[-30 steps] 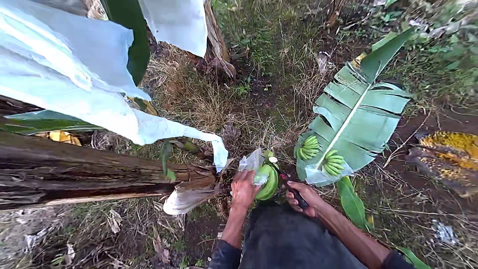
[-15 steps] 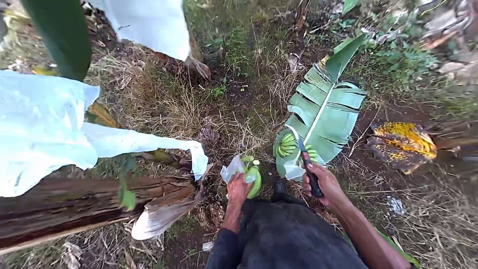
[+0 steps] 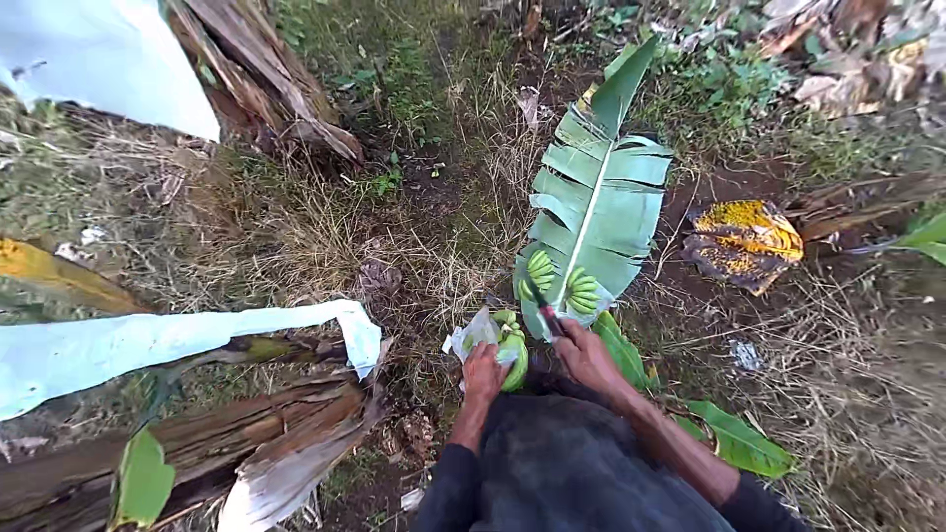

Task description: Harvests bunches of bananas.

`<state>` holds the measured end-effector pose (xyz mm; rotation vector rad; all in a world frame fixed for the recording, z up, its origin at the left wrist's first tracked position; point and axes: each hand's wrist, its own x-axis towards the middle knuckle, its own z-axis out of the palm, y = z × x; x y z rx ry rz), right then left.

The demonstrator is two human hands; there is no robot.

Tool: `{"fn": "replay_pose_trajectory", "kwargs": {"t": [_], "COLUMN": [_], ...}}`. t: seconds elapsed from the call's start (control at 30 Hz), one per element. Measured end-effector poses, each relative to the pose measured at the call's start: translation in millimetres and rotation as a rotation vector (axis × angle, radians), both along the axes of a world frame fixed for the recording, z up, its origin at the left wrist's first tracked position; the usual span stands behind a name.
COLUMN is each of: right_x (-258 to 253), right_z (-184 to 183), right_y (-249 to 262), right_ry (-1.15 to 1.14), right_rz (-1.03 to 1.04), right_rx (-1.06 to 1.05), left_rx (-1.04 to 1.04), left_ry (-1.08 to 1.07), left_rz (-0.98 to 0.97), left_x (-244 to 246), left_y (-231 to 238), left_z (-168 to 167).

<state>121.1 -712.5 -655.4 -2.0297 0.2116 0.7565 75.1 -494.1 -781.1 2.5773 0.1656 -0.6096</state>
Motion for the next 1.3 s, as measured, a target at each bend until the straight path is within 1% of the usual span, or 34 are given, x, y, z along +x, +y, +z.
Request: {"fn": "replay_pose_trajectory", "kwargs": {"t": [0.07,0.13,0.2,0.3,0.37,0.43,0.47,0.53,0.6,0.67,0.73,0.83,0.9,0.93,1.0,1.07,1.17,1.23,1.3], "right_x": [-6,-25,-47,-72,-86,-95,-100,-108,-112,-112,-106,-85,-67,-59,-42,-27,-8,-3,1], "right_z": [-10,-20,-20,-20,-19,-18,-18,-25,-32,-31,-27,-7,20,36,72,111,165,197,221], "right_y": [-45,-89,-119,-145,-150,-149,-148,-144,-137,-122,-109,-88,-71,-62,-38,-9,39,71,102], "right_ry": [-0.022,-0.044,-0.042,-0.052,-0.059,-0.070,-0.073,-0.085,-0.078,-0.065,-0.062,-0.114,-0.184,-0.236,-0.411,-0.661,-1.013,-1.173,-1.325], "right_rz": [-0.183,-0.342,-0.494,-0.710,-0.813,-0.867,-0.877,-0.868,-0.853,-0.811,-0.708,-0.505,-0.364,-0.291,-0.140,0.006,0.213,0.324,0.382], "right_rx": [-0.034,-0.076,-0.084,-0.051,-0.023,-0.006,-0.005,0.000,0.022,0.025,0.006,-0.024,-0.046,-0.044,-0.039,-0.027,0.044,0.117,0.181], "left_rx": [-0.033,-0.093,-0.174,-0.352,-0.417,-0.334,-0.285,-0.256,-0.283,-0.344,-0.396,-0.493,-0.534,-0.540,-0.523,-0.448,-0.319,-0.210,-0.075], "left_ry": [0.015,0.019,0.019,-0.041,-0.122,-0.170,-0.185,-0.220,-0.228,-0.188,-0.075,0.075,0.056,-0.019,-0.285,-0.617,-1.044,-1.261,-1.432], "left_rz": [-0.006,-0.001,0.016,0.114,0.179,0.188,0.183,0.138,0.058,0.008,-0.015,-0.022,0.000,0.015,0.035,0.012,-0.034,-0.086,-0.142], "left_x": [24,54,94,163,205,237,244,242,216,173,124,68,48,42,35,30,13,3,0], "left_y": [-15,-32,-49,-72,-81,-84,-84,-79,-66,-45,-16,45,92,115,161,199,240,258,275], "left_z": [-4,-5,-1,10,9,11,13,20,21,19,24,47,82,107,168,243,352,411,460]}}
